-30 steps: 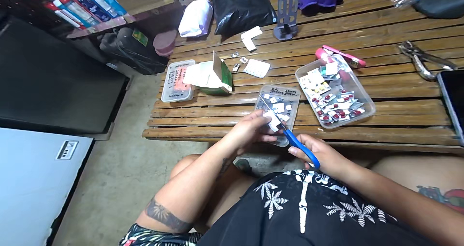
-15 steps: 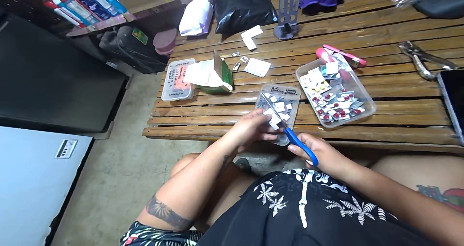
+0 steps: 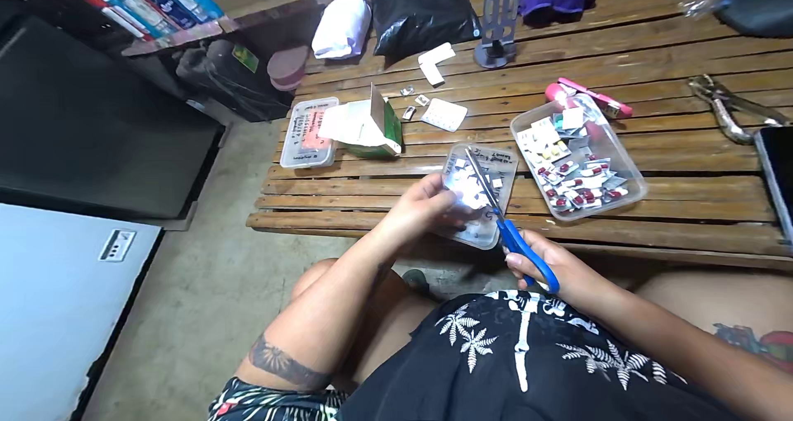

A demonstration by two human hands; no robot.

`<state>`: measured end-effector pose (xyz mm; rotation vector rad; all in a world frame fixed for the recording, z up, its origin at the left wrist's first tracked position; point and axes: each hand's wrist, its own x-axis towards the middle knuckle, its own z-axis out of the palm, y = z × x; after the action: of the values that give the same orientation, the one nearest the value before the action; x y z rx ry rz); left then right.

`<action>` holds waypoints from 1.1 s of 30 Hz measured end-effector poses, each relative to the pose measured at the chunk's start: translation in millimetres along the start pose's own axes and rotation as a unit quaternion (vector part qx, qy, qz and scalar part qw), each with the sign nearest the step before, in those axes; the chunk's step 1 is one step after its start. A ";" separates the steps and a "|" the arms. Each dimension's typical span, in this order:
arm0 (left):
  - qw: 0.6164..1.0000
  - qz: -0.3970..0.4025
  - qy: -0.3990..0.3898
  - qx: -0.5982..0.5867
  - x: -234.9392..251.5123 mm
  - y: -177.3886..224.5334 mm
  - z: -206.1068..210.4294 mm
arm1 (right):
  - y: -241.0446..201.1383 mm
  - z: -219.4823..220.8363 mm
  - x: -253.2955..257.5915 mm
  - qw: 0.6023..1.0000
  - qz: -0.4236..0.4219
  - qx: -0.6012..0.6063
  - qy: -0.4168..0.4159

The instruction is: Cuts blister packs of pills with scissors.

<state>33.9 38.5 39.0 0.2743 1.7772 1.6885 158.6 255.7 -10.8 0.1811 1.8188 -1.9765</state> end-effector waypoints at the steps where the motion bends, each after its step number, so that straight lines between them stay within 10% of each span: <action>1: 1.000 0.012 0.004 0.009 -2.1 2.1 0.2 | 1.6 -0.8 -1.5 1.000 -0.009 -0.011 -0.003; 33: 1.000 0.015 -0.007 0.007 -19.0 3.8 7.8 | 22.9 9.4 -13.2 0.991 -0.069 -0.108 -0.034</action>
<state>51.8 34.5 49.0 0.3195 1.7820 1.6914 181.5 248.9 -25.4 -0.0809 2.0320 -1.8327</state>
